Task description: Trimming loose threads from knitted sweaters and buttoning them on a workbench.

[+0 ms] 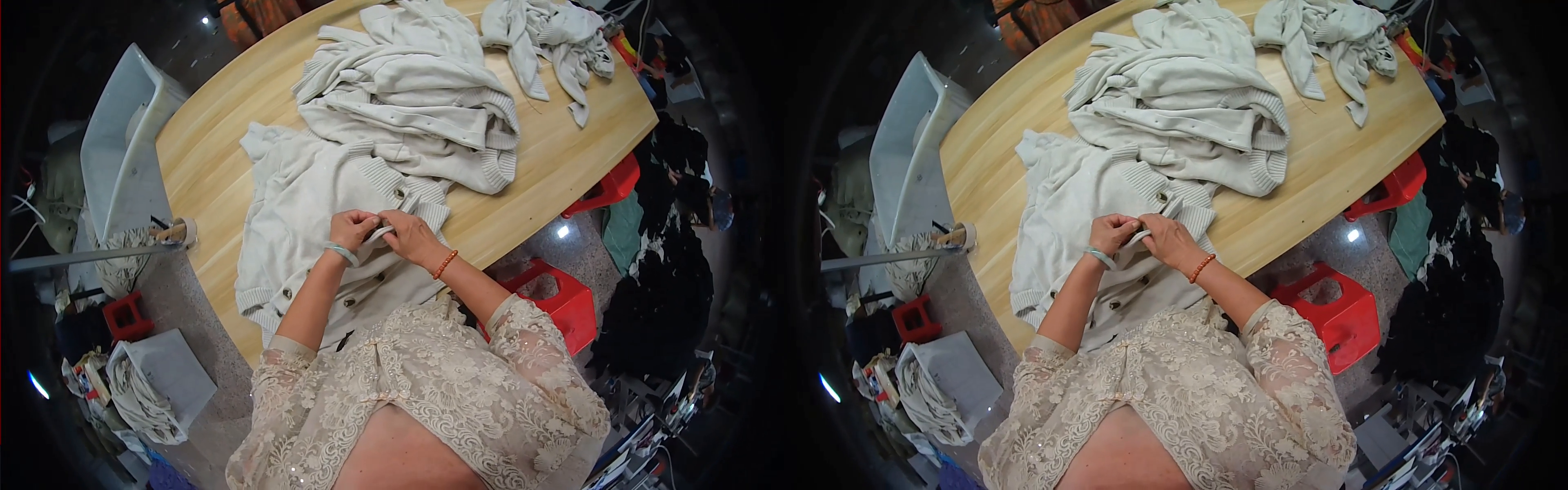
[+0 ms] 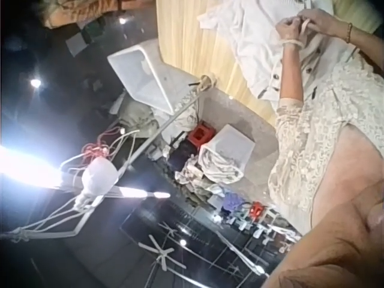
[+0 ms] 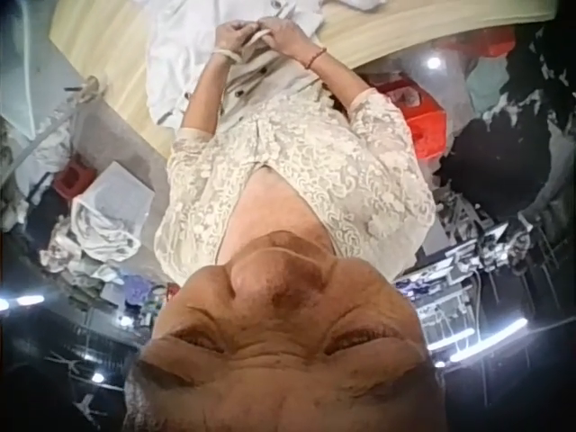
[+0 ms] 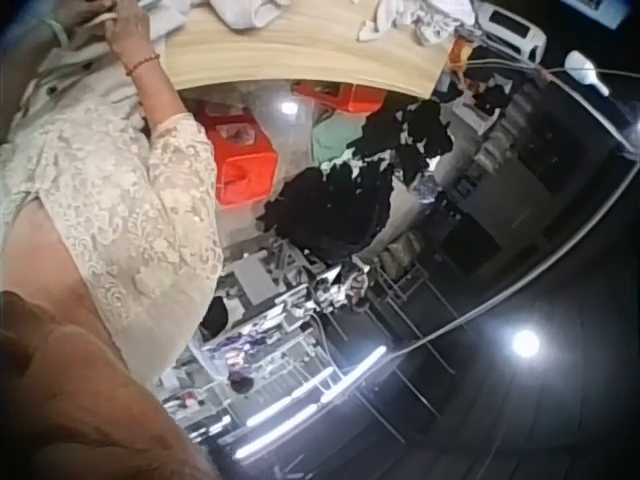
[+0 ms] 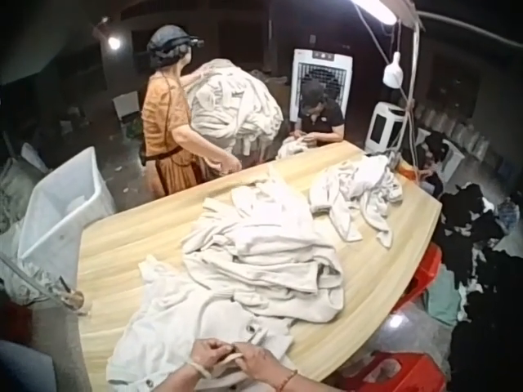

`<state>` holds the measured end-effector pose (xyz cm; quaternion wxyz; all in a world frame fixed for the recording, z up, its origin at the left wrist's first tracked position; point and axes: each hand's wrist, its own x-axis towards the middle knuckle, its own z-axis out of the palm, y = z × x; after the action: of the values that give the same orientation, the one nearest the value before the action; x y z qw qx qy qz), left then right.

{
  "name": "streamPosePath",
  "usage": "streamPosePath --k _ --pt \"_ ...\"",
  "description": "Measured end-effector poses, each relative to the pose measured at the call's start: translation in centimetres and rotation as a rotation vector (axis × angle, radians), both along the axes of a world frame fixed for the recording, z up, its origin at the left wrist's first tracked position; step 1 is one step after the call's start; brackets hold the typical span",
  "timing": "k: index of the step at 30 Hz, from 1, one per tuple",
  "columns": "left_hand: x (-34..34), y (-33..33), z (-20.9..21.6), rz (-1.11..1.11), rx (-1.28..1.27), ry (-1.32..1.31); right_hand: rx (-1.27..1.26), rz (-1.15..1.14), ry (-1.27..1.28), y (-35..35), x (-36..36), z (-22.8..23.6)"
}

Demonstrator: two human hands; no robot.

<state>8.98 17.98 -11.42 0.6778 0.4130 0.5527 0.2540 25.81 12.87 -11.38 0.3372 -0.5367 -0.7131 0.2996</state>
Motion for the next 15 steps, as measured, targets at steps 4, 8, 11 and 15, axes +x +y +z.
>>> streamPosePath --k 4,8,11,15 --pt "-0.5 -0.5 1.1 -0.18 0.094 -0.067 -0.075 0.073 -0.063 -0.3 0.6 0.2" --pt "-1.9 -1.6 1.7 -0.385 0.366 0.147 -0.118 0.124 -0.033 0.0 0.7 0.6" --pt "-1.9 -1.8 1.3 -0.398 0.445 0.311 -0.156 0.196 0.014 0.6 1.2 0.0" --pt "-2.0 -1.6 0.2 -0.337 0.29 0.146 -0.133 0.199 0.045 0.5 1.6 -1.0"
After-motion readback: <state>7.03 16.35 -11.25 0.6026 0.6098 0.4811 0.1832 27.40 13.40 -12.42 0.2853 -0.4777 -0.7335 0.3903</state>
